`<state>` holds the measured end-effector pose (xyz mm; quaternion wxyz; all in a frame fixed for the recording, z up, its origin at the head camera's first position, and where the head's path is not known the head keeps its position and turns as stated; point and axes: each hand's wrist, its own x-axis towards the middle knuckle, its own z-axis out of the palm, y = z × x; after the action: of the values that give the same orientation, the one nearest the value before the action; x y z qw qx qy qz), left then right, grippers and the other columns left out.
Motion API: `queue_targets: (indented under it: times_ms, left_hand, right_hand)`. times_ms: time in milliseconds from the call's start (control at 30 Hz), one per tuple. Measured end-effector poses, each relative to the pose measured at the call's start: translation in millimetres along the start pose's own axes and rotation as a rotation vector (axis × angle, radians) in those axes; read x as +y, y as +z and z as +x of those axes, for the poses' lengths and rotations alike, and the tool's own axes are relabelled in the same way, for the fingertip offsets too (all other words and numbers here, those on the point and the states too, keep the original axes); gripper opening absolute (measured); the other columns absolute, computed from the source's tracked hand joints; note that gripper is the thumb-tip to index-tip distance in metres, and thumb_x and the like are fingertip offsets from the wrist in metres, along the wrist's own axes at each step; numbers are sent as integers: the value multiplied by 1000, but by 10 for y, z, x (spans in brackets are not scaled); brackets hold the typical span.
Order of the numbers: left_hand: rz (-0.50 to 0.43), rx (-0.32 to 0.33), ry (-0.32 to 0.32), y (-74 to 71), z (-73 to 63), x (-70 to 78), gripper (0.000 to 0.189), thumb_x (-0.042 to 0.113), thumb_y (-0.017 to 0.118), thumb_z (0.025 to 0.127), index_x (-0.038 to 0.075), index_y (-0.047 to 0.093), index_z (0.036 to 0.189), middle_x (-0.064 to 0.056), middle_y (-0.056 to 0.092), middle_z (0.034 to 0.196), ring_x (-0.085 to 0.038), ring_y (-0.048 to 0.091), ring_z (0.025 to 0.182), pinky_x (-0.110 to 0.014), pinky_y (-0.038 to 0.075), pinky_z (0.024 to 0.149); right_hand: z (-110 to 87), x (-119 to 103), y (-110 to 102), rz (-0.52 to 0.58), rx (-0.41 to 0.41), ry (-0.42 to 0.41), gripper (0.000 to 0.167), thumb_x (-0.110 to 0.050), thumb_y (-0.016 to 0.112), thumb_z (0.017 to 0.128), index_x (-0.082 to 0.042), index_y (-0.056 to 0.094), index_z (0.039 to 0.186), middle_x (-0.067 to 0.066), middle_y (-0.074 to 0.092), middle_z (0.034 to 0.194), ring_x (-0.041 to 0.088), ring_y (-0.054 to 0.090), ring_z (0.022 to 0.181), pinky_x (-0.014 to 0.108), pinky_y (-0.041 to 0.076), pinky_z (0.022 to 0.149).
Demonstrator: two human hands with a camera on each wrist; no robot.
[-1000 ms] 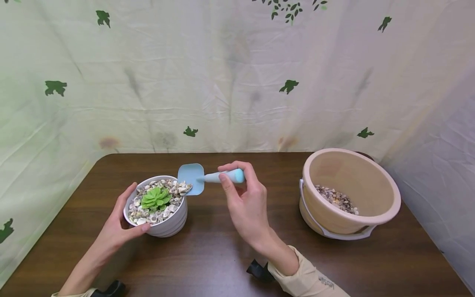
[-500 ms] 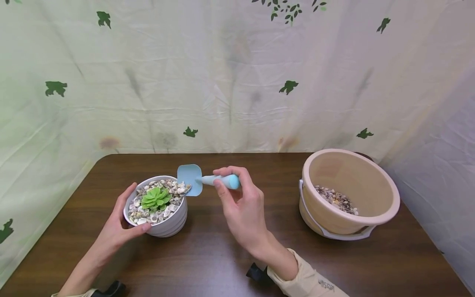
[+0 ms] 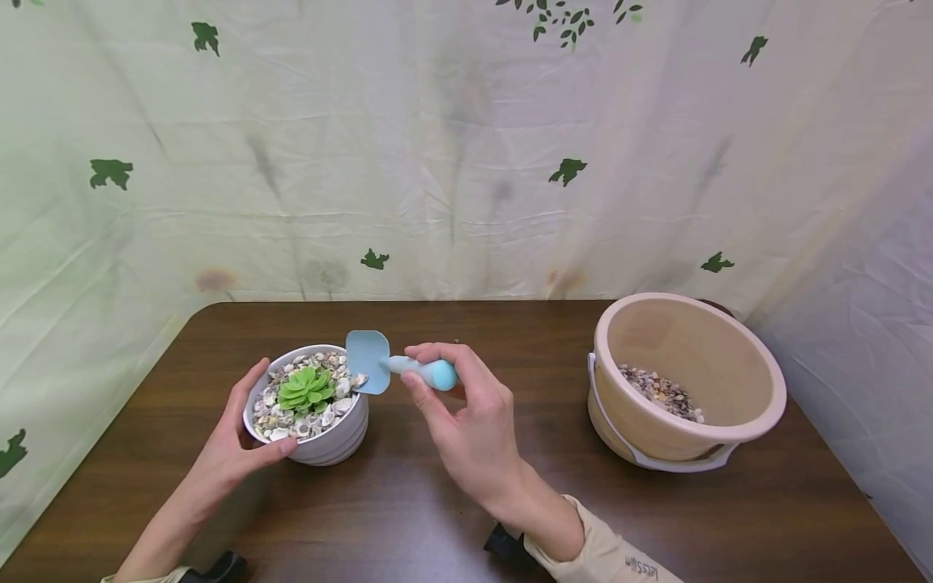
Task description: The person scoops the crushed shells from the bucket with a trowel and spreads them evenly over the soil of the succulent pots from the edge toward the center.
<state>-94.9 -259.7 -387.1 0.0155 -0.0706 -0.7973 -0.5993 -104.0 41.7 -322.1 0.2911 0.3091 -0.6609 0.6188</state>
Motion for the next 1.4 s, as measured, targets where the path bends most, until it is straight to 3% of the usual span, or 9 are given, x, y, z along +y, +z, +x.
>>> queue_targets:
  times_ms: [233,533,1100,1267,1400]
  left_hand:
    - [-2,-1,-4,-4,-1,-4,101,6,75,82,31,13,157,-7,16,157,-14,30,131,-11,32,93]
    - [-7,-9,-5,3,6,1,100,6,76,82,31,13,157,-7,15,157,-15,30,132,-11,32,94]
    - [-14,-6,-15,-2,-9,6,100,6,74,83,28,12,157,-7,16,156,-14,32,129,-12,34,92]
    - [-13,-11,-22,-6,-8,11,99,6,74,83,29,13,157,-8,16,156,-15,32,129,-12,35,92]
    - [-10,-16,-20,-11,2,13,99,6,74,83,30,13,157,-8,16,156,-15,33,128,-13,35,92]
  right_hand:
    - [-3,44,18,8,-9,-9,33,18,69,81,2,58,107,14,68,113,26,66,97,30,56,75]
    - [-1,143,37,11,-11,-20,30,15,68,83,2,56,108,14,66,115,22,63,89,22,51,67]
    - [-41,270,25,73,-28,-32,20,2,63,92,4,53,109,16,64,118,29,62,102,25,50,75]
    - [-51,291,38,99,-41,-88,19,-5,62,94,6,52,107,19,63,117,33,61,110,33,52,86]
    - [-38,295,30,123,-19,-81,17,2,61,93,8,52,107,20,63,116,35,60,111,34,51,89]
